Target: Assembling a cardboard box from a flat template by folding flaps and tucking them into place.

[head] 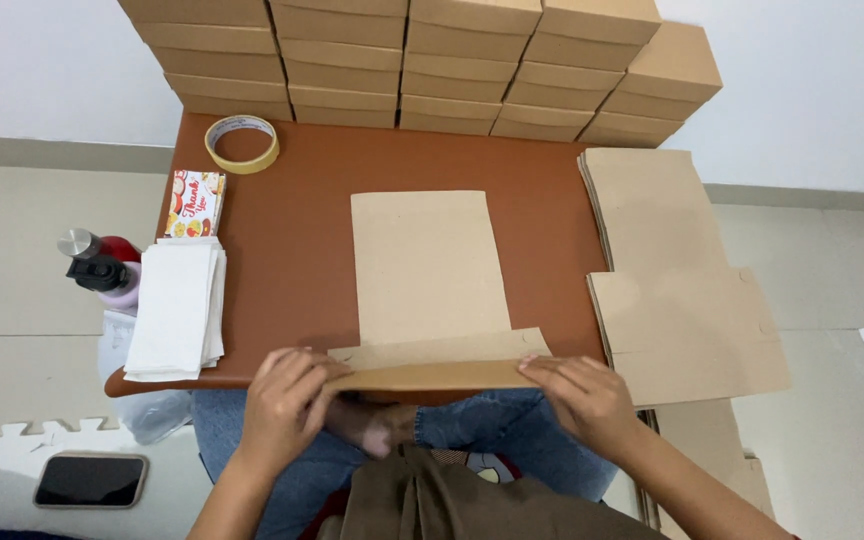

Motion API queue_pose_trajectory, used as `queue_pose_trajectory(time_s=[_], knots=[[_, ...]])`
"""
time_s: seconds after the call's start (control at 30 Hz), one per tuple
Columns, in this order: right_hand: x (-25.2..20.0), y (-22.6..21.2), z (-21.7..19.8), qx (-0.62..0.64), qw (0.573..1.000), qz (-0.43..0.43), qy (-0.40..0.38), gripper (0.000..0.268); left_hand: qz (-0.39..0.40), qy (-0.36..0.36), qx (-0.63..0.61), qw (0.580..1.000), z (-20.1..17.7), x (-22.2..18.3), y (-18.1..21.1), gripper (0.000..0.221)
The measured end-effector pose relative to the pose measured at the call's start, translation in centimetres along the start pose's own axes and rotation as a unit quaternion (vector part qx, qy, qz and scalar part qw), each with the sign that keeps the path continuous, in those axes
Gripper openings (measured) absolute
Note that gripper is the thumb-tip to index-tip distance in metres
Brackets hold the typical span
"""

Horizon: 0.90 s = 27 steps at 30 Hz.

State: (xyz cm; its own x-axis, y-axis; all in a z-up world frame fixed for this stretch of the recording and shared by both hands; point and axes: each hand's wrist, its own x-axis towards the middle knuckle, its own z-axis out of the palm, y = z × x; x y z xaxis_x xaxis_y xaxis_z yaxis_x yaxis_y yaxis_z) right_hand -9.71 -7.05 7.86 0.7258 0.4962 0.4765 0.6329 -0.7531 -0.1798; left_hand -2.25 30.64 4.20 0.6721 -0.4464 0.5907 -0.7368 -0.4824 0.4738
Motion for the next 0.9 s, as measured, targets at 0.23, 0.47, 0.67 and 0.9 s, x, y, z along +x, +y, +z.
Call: queue_pose_trajectory(time_s=[0.23, 0.47, 0.67, 0.9], knots=[[4.9, 5.1, 2.8, 0.097, 0.950, 0.275, 0.115, 0.036, -0.175, 0.051, 0.035, 0.983, 2.0, 5.6, -2.2, 0.017], [7.3, 2.2, 4.4, 0.053, 0.917, 0.395, 0.026, 0.052, -0.258, -0.026, 0.165, 0.952, 4.1, 6.7, -3.5, 0.046], [4.4, -0.3, 6.9, -0.021, 0.966, 0.251, -0.062, 0.040, -0.199, -0.038, 0.248, 0.947, 4.3, 5.5, -2.7, 0.025], [6.9, -3.8, 13.0, 0.001, 0.995, 0.061, -0.074, 0.044, -0.182, -0.092, 0.185, 0.961, 3.9, 4.9, -4.5, 0.020]])
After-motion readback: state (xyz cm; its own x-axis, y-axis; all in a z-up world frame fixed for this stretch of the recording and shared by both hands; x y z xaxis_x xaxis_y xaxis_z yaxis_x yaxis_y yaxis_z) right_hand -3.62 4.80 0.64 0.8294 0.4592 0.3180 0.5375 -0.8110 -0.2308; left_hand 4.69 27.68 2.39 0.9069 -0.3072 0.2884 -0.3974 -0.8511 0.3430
